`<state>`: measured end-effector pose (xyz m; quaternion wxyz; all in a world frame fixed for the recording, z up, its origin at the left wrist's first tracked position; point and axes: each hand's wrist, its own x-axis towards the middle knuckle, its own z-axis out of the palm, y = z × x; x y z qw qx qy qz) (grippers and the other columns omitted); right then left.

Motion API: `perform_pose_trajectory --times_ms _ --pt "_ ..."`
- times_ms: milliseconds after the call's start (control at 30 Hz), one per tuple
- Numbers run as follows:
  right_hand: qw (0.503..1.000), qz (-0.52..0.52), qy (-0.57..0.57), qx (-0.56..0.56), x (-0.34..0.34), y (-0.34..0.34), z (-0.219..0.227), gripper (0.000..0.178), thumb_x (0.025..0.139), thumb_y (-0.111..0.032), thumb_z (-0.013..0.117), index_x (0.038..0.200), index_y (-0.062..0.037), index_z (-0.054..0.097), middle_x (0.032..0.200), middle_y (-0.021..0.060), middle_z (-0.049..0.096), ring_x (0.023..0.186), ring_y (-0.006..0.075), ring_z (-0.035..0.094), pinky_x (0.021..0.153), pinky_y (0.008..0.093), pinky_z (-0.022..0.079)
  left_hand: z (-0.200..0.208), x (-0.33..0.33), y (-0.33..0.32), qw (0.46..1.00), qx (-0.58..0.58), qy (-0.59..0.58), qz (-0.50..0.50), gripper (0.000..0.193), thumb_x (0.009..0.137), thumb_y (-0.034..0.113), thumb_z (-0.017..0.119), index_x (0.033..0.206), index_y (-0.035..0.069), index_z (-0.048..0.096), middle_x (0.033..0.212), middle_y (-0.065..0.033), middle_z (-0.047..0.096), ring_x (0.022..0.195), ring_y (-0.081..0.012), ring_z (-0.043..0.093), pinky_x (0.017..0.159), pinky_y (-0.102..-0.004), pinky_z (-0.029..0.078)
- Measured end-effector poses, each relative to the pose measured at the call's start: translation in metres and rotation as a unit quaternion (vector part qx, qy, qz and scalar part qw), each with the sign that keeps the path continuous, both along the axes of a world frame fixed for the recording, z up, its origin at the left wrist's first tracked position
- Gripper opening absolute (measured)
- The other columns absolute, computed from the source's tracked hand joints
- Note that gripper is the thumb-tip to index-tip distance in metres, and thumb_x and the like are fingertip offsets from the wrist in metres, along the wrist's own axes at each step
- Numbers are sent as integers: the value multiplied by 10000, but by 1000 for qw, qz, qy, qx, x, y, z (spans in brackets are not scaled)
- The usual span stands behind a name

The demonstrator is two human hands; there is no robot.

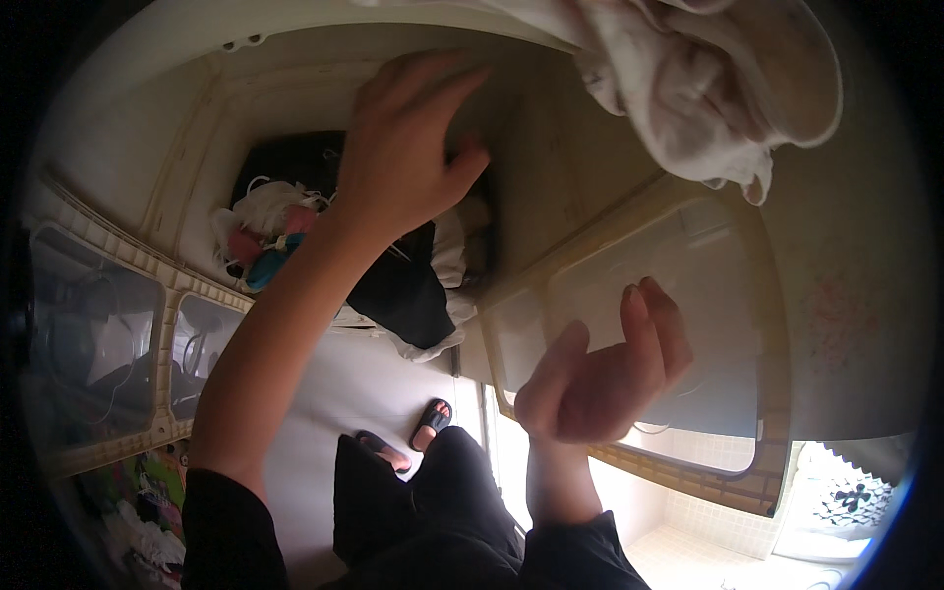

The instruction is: The person organizes clothes by picking up items from a basket and a bed, placing some on hangers and into a cabinet, and folding others before putting them into a drawer.

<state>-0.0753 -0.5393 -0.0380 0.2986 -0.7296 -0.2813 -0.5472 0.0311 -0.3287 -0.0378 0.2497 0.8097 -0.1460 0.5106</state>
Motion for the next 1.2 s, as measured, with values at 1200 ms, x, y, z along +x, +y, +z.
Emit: perform_pose_trajectory --times_ms 1200 --pt "879 -414 78 -223 94 -90 138 390 916 -384 773 1177 -100 714 1022 155 758 945 384 733 833 468 575 18 186 -88 877 -338 180 -290 445 974 314 690 1269 -15 635 1110 -182 742 979 -312 730 880 -444 570"
